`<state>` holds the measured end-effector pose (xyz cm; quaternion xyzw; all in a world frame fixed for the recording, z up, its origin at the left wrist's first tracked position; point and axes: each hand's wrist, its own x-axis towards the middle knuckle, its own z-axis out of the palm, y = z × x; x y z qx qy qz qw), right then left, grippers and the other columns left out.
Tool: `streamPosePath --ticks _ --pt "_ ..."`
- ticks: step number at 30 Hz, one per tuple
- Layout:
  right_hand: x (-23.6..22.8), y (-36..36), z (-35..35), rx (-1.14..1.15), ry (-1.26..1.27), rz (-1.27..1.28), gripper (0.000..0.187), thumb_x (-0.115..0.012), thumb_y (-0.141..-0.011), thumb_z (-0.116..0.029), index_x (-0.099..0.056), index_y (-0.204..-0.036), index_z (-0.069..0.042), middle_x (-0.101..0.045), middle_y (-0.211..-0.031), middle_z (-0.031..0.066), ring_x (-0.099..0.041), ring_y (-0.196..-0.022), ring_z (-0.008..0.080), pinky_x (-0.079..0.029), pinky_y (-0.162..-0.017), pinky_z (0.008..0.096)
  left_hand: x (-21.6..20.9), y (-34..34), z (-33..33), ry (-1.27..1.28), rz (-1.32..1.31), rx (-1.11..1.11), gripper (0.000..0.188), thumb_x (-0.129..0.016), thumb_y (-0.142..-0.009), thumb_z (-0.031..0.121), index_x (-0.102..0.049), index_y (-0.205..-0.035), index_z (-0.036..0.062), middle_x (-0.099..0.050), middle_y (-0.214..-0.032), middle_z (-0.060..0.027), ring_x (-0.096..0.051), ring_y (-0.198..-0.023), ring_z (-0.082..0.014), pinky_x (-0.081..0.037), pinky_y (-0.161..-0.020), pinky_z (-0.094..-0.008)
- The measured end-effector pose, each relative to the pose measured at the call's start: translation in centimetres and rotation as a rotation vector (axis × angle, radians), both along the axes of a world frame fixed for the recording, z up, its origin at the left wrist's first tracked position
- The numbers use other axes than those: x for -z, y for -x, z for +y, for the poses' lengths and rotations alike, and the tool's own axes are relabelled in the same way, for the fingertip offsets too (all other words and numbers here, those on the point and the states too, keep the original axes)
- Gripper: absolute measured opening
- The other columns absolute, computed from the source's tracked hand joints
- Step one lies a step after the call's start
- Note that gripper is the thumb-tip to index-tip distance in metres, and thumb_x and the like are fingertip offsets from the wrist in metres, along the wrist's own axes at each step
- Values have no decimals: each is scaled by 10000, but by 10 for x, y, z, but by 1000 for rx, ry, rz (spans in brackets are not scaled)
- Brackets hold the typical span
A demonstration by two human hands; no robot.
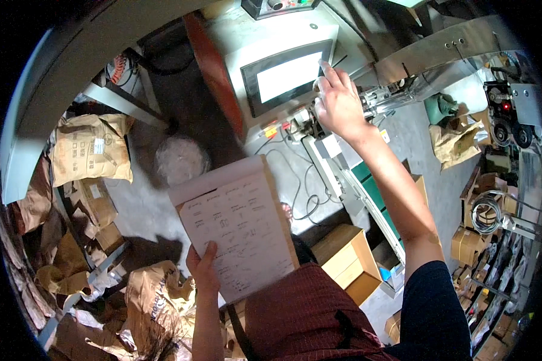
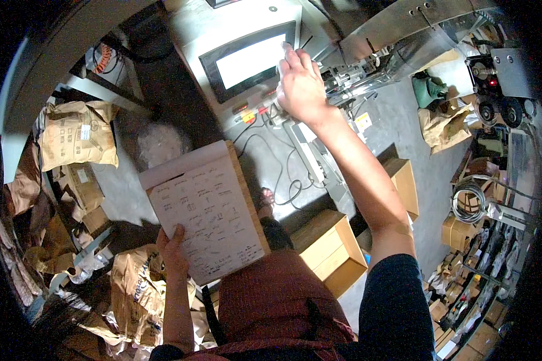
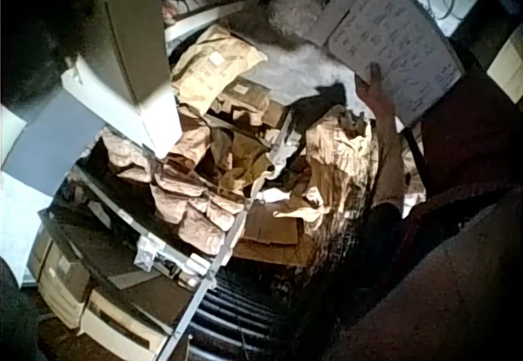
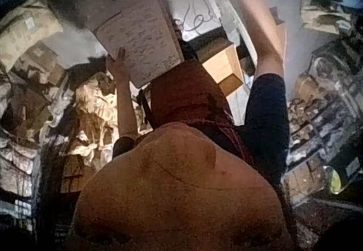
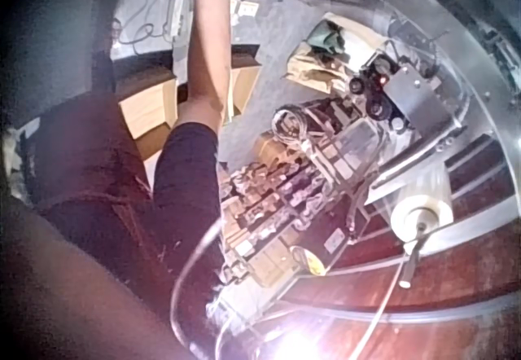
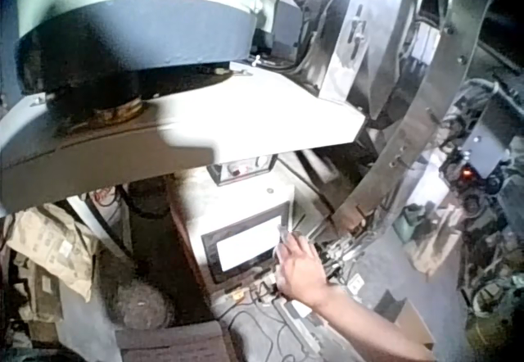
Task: The person stands in a warehouse environment holding a clipboard with a document. They flip through the pages of the document and then interact with the touchscreen interface of a nearby industrial machine, likely inputting data or adjusting settings.
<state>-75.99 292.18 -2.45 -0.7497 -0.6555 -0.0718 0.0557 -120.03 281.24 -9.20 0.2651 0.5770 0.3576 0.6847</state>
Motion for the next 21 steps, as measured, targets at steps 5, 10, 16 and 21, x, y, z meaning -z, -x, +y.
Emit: streamPosePath --ticks 5,10,16,21 --pt "-2 -1 2 13 -9 -5 413 -609 -772 -90 -603 -1151 73 -419 -1490 184 -448 -1289 370 -399 -1081 462 2 0 1 19 8 12 342 -711 -898 90 -599 -1201 -23 -668 -1108 -76 -621 -973 -163 -482 -898 -315" --pt "2 -5 10 -9 -56 -22 412 -625 -760 -78 -602 -1153 45 -420 -1492 172 -458 -1271 374 -409 -1068 460 4 1 -1 20 -9 27 334 -709 -899 91 -602 -1194 -24 -673 -1099 -76 -624 -963 -153 -489 -884 -306" --pt "6 -9 3 15 -22 -4 399 -633 -767 -93 -606 -1148 22 -415 -1497 163 -460 -1268 376 -411 -1060 463 3 -3 -2 7 27 5 426 -773 -843 156 -598 -1184 -31 -678 -1081 -115 -649 -911 -227 -514 -818 -377" --pt "19 -10 -11 25 17 -1 393 -628 -773 -116 -606 -1143 14 -413 -1501 158 -448 -1285 372 -410 -1055 468 6 -2 -2 -27 10 8 401 -759 -860 143 -603 -1188 -27 -676 -1085 -107 -649 -915 -220 -515 -814 -377"
